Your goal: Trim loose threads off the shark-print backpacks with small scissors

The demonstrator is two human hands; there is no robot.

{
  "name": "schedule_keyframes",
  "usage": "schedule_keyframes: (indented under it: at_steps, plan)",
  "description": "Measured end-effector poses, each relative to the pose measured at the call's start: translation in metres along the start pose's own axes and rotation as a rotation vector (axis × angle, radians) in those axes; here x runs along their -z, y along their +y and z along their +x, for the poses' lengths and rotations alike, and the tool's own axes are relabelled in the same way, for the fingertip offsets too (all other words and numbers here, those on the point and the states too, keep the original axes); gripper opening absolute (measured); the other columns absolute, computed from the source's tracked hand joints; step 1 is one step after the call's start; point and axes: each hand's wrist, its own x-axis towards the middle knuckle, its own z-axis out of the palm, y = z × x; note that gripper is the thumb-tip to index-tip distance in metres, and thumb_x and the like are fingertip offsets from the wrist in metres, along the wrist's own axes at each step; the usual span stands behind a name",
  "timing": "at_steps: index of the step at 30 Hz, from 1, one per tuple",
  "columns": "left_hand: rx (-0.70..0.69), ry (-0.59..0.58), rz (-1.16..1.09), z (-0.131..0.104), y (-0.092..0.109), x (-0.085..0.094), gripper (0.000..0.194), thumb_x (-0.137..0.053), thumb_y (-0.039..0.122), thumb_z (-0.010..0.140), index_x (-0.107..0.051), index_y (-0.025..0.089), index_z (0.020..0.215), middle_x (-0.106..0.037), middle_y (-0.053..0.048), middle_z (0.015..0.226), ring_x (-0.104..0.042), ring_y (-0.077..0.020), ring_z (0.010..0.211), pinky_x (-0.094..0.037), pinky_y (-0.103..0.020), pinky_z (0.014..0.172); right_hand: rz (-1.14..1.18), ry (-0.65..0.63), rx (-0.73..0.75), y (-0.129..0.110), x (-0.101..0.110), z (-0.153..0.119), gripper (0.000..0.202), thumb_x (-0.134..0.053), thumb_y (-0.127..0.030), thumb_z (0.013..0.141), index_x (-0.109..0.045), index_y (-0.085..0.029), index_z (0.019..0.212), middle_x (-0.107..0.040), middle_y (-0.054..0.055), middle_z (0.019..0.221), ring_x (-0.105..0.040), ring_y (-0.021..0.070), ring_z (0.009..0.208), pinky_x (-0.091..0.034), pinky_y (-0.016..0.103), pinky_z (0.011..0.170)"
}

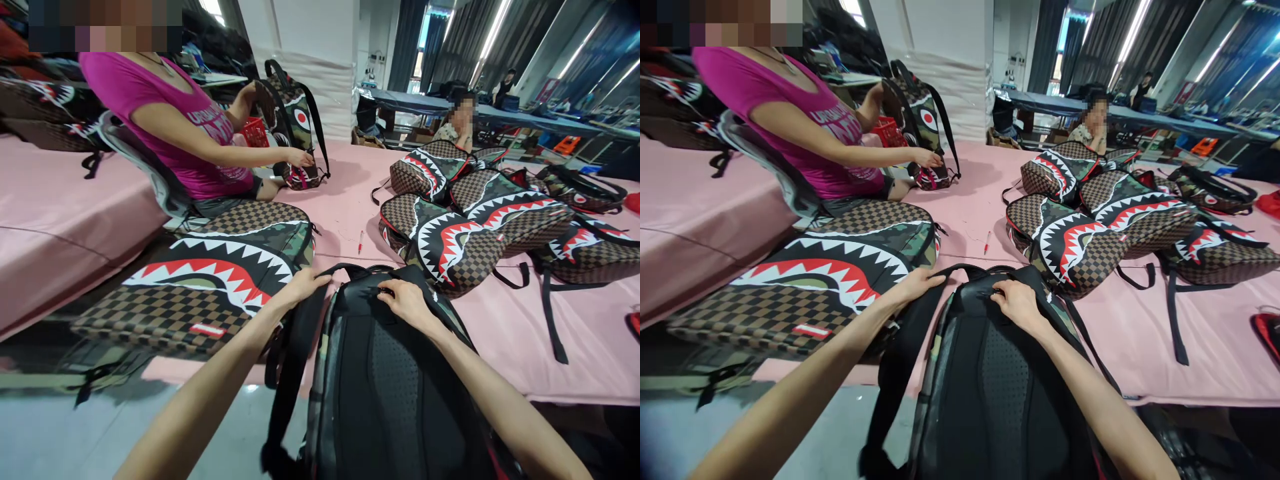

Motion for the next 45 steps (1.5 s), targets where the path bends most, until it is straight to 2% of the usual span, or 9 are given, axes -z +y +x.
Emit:
schedule_keyframes:
  at_steps: [7,16,20,23,28,31,36,41,45]
  plan:
    - [0.141,-0.065,-0.377,0.005,-0.003,-0.026,0.039,-0.036,0.034,0.090,-0.063,0.007,0.083,-0.069,-0.016,0.071,-0.068,-0.0234,0.072,-0.055,-0.033,0.064,0.949,0.122,-0.290,-0.021,-0.020,-0.020,0.038,-0.069,-0.044,0.061,-0.065,-0.014,0.085,-0.065,0.004,0.075,-0.055,0.0136,0.065,-0.041,0.024,0.057]
    - [0.184,-0.059,-0.595,-0.001,-0.011,-0.038,0.043,-0.043,0.041,0.087,-0.062,0.002,0.090,-0.067,-0.015,0.062,-0.067,-0.0231,0.058,-0.056,-0.033,0.058,1.375,-0.231,-0.442,-0.092,-0.068,-0.106,0.039,-0.071,-0.045,0.060,-0.041,-0.019,0.059,-0.022,-0.013,0.044,-0.013,0.0021,0.038,-0.010,0.020,0.037]
    - [0.109,-0.019,-0.588,-0.031,-0.007,-0.038,0.040,-0.052,0.044,0.083,-0.063,0.006,0.088,-0.067,-0.011,0.061,-0.065,-0.0184,0.054,-0.054,-0.028,0.056,1.391,-0.106,-0.426,-0.103,-0.055,-0.112,0.041,-0.074,-0.037,0.055,-0.037,-0.019,0.053,-0.024,-0.012,0.044,-0.015,0.0010,0.038,-0.010,0.019,0.036]
    - [0.013,-0.006,-0.568,-0.082,-0.016,-0.040,0.033,-0.060,0.041,0.079,-0.063,0.010,0.089,-0.068,-0.006,0.065,-0.063,-0.0130,0.055,-0.051,-0.021,0.055,1.418,-0.017,-0.472,-0.108,-0.046,-0.108,0.035,-0.075,-0.032,0.052,-0.043,-0.018,0.054,-0.028,-0.012,0.042,-0.018,0.0009,0.036,-0.011,0.019,0.035]
    - [-0.024,-0.239,-0.372,-0.189,-0.070,-0.045,0.043,-0.062,0.045,0.076,-0.065,0.008,0.097,-0.070,-0.013,0.084,-0.066,-0.0202,0.076,-0.051,-0.029,0.068,1.461,0.043,-0.496,-0.115,-0.043,-0.105,0.027,-0.073,-0.023,0.052,-0.048,-0.017,0.060,-0.030,-0.013,0.039,-0.019,0.0011,0.034,-0.013,0.019,0.033]
    - [-0.030,-0.306,-0.338,-0.229,-0.099,-0.052,0.043,-0.060,0.045,0.077,-0.065,0.010,0.103,-0.068,-0.016,0.099,-0.065,-0.0235,0.087,-0.051,-0.031,0.074,1.467,0.033,-0.521,-0.115,-0.050,-0.105,0.022,-0.069,-0.020,0.057,-0.048,-0.017,0.060,-0.030,-0.013,0.038,-0.019,0.0013,0.033,-0.013,0.018,0.033]
    - [0.007,-0.305,-0.462,-0.239,-0.112,-0.061,0.034,-0.065,0.034,0.075,-0.065,0.009,0.098,-0.064,-0.018,0.110,-0.067,-0.0253,0.085,-0.051,-0.029,0.067,1.429,0.006,-0.545,-0.108,-0.060,-0.112,0.014,-0.066,-0.018,0.061,-0.052,-0.015,0.064,-0.041,-0.009,0.041,-0.021,0.0015,0.033,-0.014,0.018,0.034]
    - [0.040,-0.310,-0.532,-0.237,-0.119,-0.061,0.029,-0.066,0.028,0.075,-0.066,0.007,0.095,-0.066,-0.018,0.105,-0.067,-0.0252,0.083,-0.052,-0.028,0.066,1.317,0.113,-0.482,-0.079,-0.037,-0.152,0.026,-0.068,-0.028,0.063,-0.063,-0.012,0.082,-0.067,0.003,0.071,-0.024,0.0017,0.037,-0.018,0.020,0.036]
    - [0.043,-0.317,-0.551,-0.236,-0.125,-0.063,0.025,-0.065,0.025,0.076,-0.065,0.007,0.093,-0.066,-0.018,0.103,-0.067,-0.0248,0.082,-0.053,-0.028,0.066,0.776,0.268,-0.287,-0.066,-0.019,-0.204,0.033,-0.059,-0.042,0.073,-0.065,-0.017,0.094,-0.069,0.005,0.085,-0.055,0.0126,0.062,-0.041,0.026,0.059]
